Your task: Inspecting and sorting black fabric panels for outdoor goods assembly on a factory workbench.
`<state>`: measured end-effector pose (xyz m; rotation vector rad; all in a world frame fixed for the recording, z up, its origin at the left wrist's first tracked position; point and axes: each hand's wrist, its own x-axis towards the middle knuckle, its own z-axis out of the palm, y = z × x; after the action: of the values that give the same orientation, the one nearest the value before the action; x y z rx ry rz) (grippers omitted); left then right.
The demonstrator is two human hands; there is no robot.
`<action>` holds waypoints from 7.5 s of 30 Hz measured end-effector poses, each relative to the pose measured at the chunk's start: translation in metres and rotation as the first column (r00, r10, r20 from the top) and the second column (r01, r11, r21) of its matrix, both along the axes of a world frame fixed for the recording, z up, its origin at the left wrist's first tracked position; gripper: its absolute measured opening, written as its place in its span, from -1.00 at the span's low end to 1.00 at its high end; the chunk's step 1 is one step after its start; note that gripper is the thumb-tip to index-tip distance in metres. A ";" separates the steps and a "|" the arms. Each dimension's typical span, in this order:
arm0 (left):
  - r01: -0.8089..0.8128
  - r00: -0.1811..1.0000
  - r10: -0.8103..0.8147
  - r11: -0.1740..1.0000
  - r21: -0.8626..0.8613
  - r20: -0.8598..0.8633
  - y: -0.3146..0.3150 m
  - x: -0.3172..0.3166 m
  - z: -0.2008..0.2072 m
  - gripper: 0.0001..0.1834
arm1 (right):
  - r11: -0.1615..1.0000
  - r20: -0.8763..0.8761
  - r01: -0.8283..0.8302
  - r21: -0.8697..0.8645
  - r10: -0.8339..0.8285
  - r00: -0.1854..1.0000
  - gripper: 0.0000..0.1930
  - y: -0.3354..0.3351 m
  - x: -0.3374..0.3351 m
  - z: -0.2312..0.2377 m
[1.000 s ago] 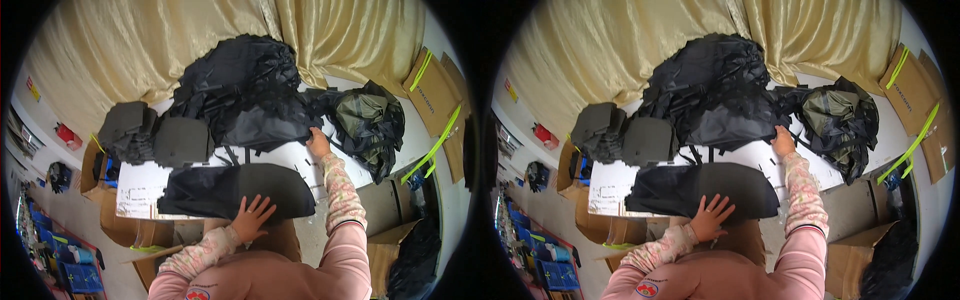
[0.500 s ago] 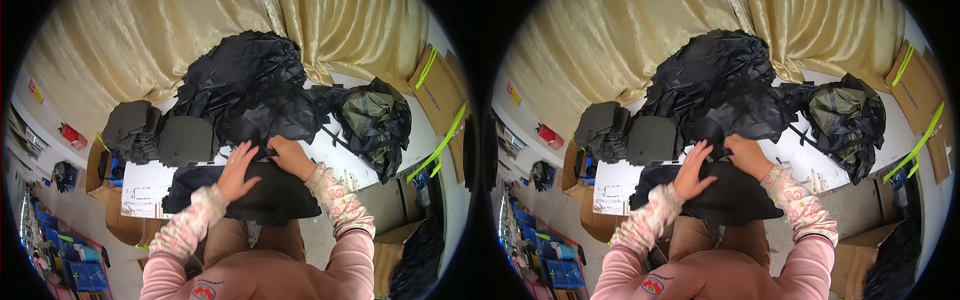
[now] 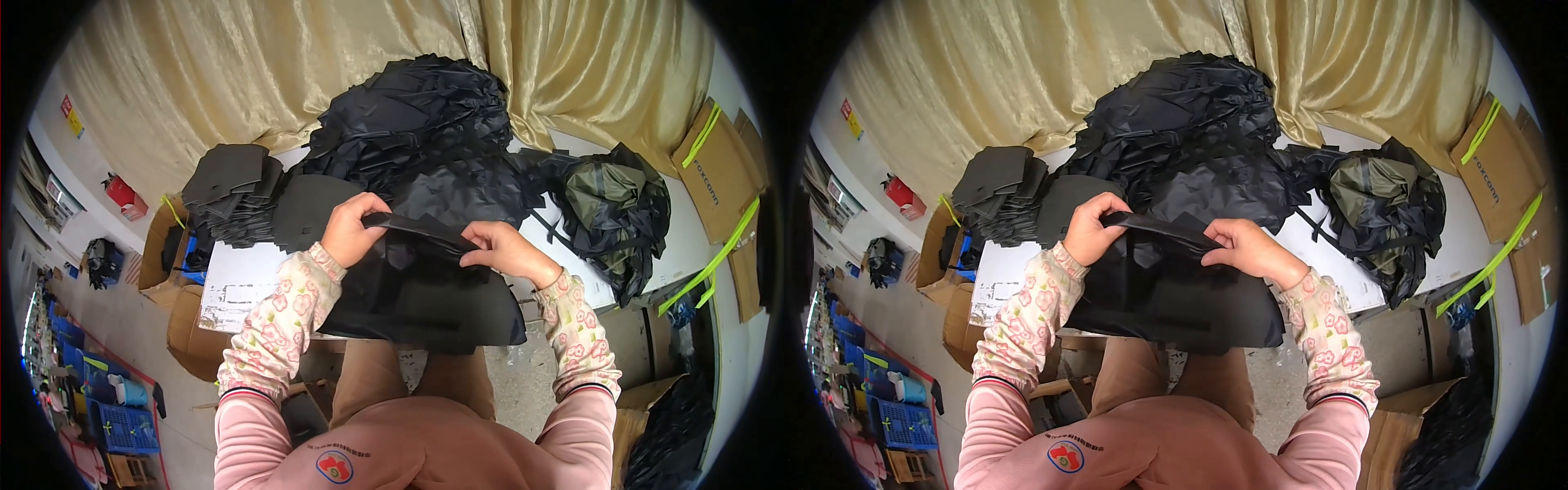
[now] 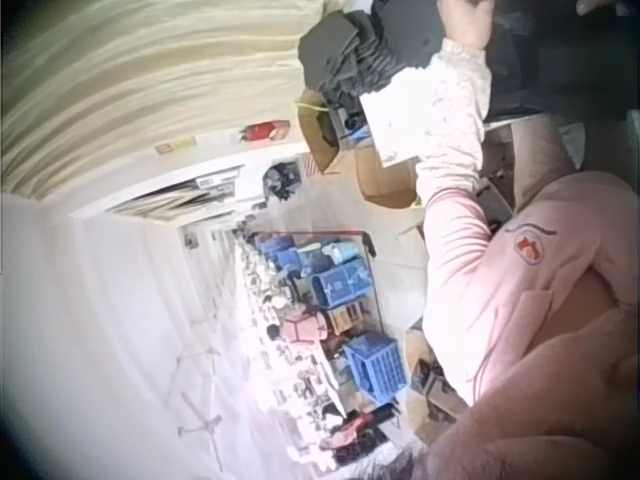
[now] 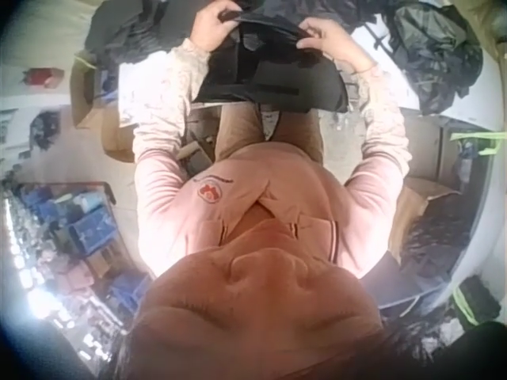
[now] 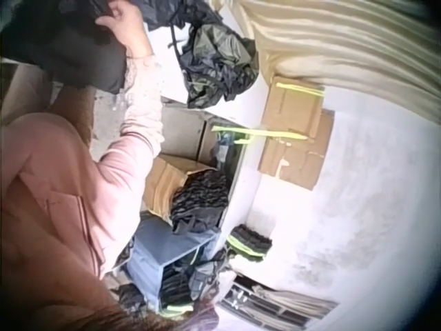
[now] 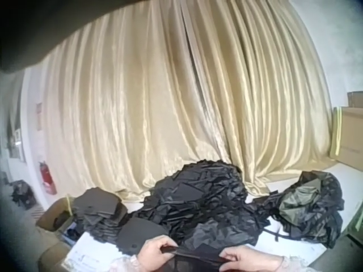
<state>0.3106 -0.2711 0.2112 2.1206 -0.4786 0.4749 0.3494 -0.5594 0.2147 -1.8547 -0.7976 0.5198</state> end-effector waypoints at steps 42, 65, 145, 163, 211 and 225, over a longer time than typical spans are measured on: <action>-0.304 0.921 0.384 0.815 0.493 -0.068 0.164 -0.124 -0.148 -0.77 | 0.854 0.551 0.078 -0.514 0.259 0.793 -0.65 -0.046 -0.108 -0.078; -0.144 0.962 0.045 0.921 0.361 0.268 0.058 -0.075 -0.039 -0.48 | 0.868 -0.299 -0.029 0.497 0.202 0.933 -0.50 0.146 -0.068 -0.076; -0.613 0.582 -0.718 -0.077 -0.787 -0.383 -0.133 -0.134 -0.138 -0.68 | 0.839 -0.650 0.538 0.080 -0.366 0.666 -0.77 -0.084 -0.082 -0.115; -0.612 0.582 -0.723 -0.088 -0.786 -0.372 -0.138 -0.136 -0.139 -0.69 | 0.815 0.006 0.578 0.037 -0.579 0.815 -0.70 -0.078 -0.093 -0.115; 0.074 0.994 -0.087 0.982 0.176 0.064 -0.050 -0.017 -0.046 -0.38 | 0.944 0.712 0.279 -0.177 -0.073 0.699 -0.82 -0.001 0.080 -0.067; 0.166 0.970 -0.175 0.984 0.067 0.169 -0.016 0.008 0.049 -0.80 | 0.971 0.756 -0.009 0.238 -0.179 0.630 -0.83 0.031 0.000 0.074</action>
<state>0.3183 -0.2872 0.2598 2.0745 -0.7747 0.5558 0.3489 -0.5287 0.2889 -1.8689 -1.2589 -0.4948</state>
